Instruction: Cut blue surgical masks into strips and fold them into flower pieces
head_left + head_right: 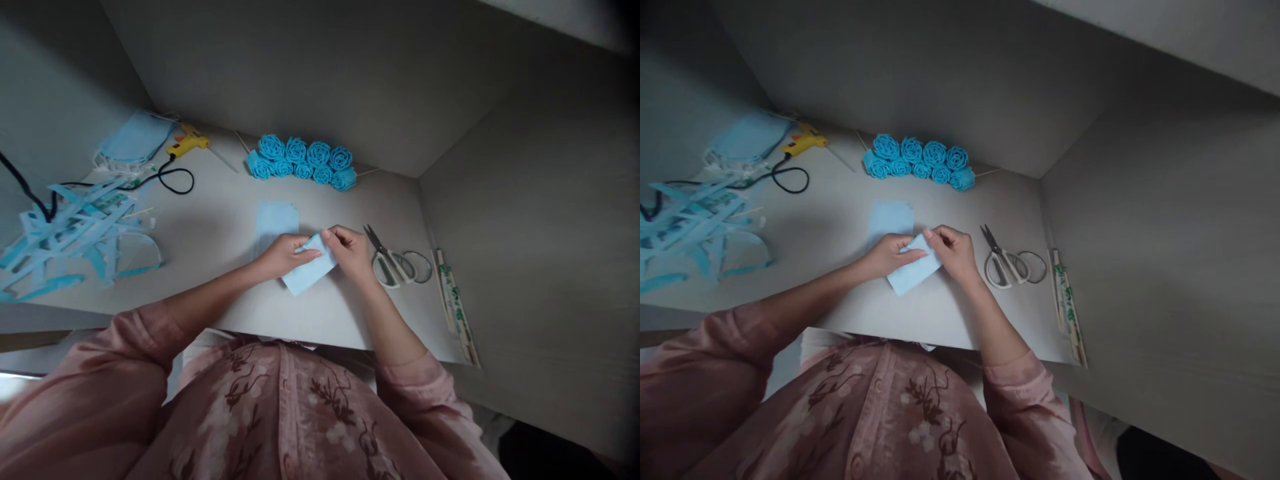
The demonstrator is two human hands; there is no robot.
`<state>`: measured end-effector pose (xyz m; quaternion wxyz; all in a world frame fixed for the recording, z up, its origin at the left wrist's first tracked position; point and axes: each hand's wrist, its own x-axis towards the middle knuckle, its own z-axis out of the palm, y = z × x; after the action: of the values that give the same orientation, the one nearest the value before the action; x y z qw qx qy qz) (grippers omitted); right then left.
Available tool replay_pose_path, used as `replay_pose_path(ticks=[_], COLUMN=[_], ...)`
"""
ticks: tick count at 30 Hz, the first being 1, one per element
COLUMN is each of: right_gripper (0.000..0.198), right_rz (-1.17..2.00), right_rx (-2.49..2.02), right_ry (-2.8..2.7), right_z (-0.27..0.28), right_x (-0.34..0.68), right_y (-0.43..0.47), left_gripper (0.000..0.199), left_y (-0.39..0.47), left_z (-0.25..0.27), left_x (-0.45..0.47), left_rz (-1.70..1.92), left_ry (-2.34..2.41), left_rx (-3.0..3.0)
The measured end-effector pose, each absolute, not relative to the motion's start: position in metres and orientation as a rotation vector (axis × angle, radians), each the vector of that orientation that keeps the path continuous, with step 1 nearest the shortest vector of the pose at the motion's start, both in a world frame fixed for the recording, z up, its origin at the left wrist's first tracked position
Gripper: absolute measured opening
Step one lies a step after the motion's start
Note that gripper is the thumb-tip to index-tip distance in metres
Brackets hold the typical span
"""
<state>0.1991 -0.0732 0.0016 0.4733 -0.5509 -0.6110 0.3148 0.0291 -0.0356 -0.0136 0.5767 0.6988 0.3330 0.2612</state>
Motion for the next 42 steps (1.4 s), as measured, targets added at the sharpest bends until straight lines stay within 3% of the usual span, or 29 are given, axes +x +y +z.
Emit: replay_pose_path(ticks=[6, 11, 25, 42], right_gripper=[0.042, 0.045, 0.046, 0.046], right_rz=[0.304, 0.149, 0.164, 0.285], right_rx=[-1.445, -1.490, -1.532, -1.515], right_ry=[-1.494, -1.307, -1.203, -1.352], right_z=[0.000, -0.005, -0.003, -0.008], right_x=[0.205, 0.216, 0.218, 0.211], right_y=[-0.074, -0.067, -0.064, -0.066], left_gripper=[0.032, 0.036, 0.035, 0.032], left_y=[-0.030, -0.024, -0.020, -0.030], left_z=[-0.019, -0.018, -0.017, -0.005], left_x=[0.027, 0.024, 0.026, 0.028], left_rz=[0.678, 0.804, 0.864, 0.737], left_ry=[0.863, 0.928, 0.647, 0.492], left_rx=[1.641, 1.521, 0.943, 0.897])
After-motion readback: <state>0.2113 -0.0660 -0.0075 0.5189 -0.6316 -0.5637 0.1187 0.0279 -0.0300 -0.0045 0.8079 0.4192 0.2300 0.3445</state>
